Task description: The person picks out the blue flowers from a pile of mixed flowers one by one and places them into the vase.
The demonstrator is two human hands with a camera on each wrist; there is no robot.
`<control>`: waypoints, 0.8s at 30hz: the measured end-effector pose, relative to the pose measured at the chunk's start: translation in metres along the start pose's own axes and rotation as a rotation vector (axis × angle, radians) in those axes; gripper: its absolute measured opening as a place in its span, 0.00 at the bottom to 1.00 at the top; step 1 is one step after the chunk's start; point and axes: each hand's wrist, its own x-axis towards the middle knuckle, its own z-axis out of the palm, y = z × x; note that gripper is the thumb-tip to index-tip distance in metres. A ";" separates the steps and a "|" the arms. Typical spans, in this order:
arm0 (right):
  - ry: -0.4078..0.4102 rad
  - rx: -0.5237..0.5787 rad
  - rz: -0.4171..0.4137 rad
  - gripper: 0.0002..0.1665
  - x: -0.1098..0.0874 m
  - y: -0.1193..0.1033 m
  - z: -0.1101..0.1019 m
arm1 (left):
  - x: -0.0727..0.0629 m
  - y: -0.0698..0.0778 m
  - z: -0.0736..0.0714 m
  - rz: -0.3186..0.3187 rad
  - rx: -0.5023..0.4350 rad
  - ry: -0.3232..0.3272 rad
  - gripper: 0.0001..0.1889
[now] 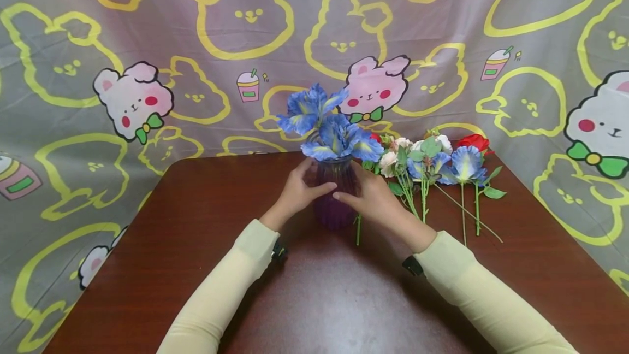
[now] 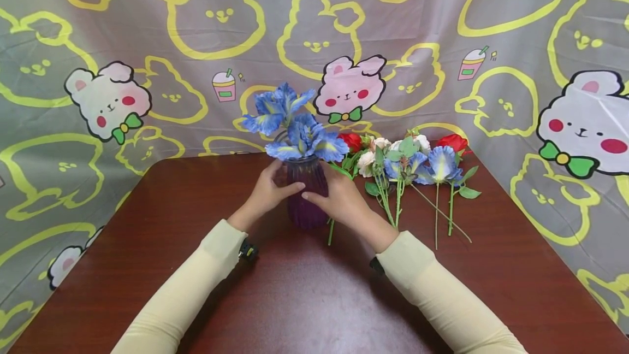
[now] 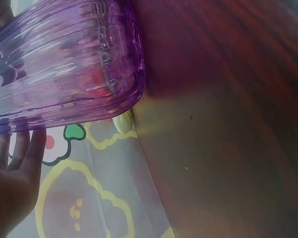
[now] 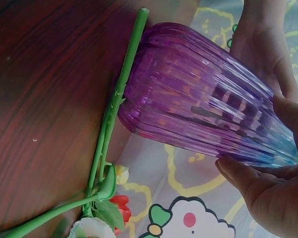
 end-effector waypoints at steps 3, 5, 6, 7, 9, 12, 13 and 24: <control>-0.011 -0.008 0.000 0.50 0.000 -0.001 -0.003 | 0.001 -0.002 0.000 0.002 -0.008 0.005 0.21; -0.018 -0.014 -0.001 0.49 0.000 -0.001 -0.005 | 0.001 -0.003 0.000 0.006 -0.005 0.007 0.21; -0.023 -0.015 -0.001 0.48 0.000 0.000 -0.007 | 0.001 -0.003 -0.001 0.008 0.000 0.009 0.21; -0.027 -0.016 0.002 0.47 0.000 0.001 -0.009 | 0.001 -0.002 -0.001 0.006 0.006 0.009 0.21; -0.037 -0.010 0.028 0.45 -0.001 0.003 -0.015 | 0.000 -0.002 -0.001 0.002 0.023 0.011 0.21; -0.035 -0.016 0.107 0.43 -0.002 0.008 -0.026 | 0.000 -0.002 -0.002 -0.012 0.035 0.013 0.21; -0.026 -0.024 0.136 0.43 -0.003 0.011 -0.031 | 0.000 -0.002 -0.002 -0.017 0.038 0.013 0.21; -0.017 -0.312 0.363 0.26 -0.017 0.054 -0.076 | -0.001 0.001 -0.002 -0.066 0.058 0.010 0.25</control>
